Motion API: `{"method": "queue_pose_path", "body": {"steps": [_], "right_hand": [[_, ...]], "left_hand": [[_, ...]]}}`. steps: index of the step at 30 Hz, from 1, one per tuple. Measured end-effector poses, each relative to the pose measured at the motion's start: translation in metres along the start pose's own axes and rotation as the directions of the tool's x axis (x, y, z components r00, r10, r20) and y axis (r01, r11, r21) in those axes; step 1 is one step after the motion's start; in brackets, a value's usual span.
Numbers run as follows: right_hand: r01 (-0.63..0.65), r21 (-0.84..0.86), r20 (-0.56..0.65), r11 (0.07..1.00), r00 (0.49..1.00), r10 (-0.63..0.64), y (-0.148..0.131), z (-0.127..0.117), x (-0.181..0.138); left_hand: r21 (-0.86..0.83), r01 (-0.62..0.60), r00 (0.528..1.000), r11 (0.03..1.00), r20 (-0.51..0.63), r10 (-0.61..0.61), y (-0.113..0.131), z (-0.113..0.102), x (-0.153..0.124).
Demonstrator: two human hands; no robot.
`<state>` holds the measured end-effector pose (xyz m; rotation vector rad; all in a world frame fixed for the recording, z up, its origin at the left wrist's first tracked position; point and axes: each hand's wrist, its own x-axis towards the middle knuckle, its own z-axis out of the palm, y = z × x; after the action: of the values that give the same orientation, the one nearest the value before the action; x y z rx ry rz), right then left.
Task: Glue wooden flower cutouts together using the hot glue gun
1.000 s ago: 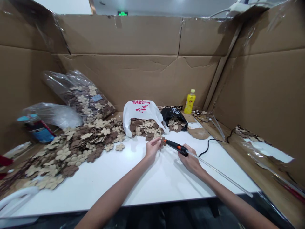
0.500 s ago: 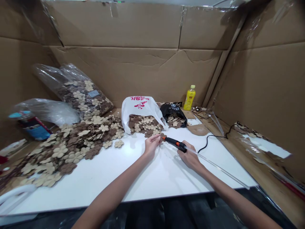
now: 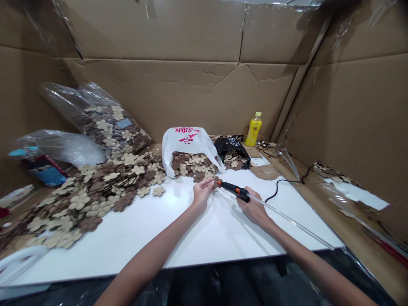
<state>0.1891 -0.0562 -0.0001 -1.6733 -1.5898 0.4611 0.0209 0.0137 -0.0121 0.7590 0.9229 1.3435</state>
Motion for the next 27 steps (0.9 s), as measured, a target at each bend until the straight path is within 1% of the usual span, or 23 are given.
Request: {"method": "queue_pose_path", "body": {"steps": [6,9,11,13,15,17,19,21,24,27], "right_hand": [[-0.024,-0.024,-0.005,0.999,1.000,0.023,-0.004,-0.001,0.000],[0.008,-0.008,0.000,1.000,1.000,-0.008,-0.003,-0.004,-0.002],[0.053,0.011,0.008,0.999,0.999,-0.053,0.003,-0.010,-0.005],[0.117,-0.001,0.013,0.993,0.993,-0.117,0.016,-0.024,-0.008],[0.154,-0.085,-0.002,0.984,0.988,-0.154,0.035,-0.046,-0.011],[0.134,-0.234,-0.031,0.963,0.989,-0.145,0.059,-0.071,-0.014],[0.084,-0.383,-0.068,0.920,0.991,-0.118,0.083,-0.095,-0.019],[0.032,-0.488,-0.101,0.872,0.991,-0.093,0.105,-0.113,-0.023],[-0.039,-0.571,-0.149,0.820,0.987,-0.056,0.130,-0.125,-0.030],[-0.047,-0.613,-0.146,0.789,0.988,-0.054,0.144,-0.125,-0.032]], "left_hand": [[0.007,-0.065,0.998,0.998,-0.014,0.065,0.001,0.002,-0.001],[-0.015,-0.083,0.996,0.996,-0.037,0.083,0.000,0.002,0.000],[-0.027,-0.078,0.996,0.997,-0.047,0.076,0.000,0.001,0.002],[-0.031,-0.059,0.997,0.998,-0.056,0.057,-0.001,0.000,0.003],[-0.031,-0.038,0.997,0.999,-0.068,0.035,-0.001,0.000,0.004],[-0.033,-0.029,0.997,0.999,-0.068,0.027,-0.001,-0.001,0.005],[-0.033,-0.027,0.998,0.999,-0.056,0.025,-0.002,-0.001,0.006],[-0.031,-0.027,0.998,0.999,-0.050,0.025,-0.001,-0.001,0.006],[-0.023,-0.030,0.998,0.999,-0.054,0.029,0.000,0.000,0.006],[-0.016,-0.036,0.997,0.999,-0.063,0.035,0.001,0.000,0.006]]}}
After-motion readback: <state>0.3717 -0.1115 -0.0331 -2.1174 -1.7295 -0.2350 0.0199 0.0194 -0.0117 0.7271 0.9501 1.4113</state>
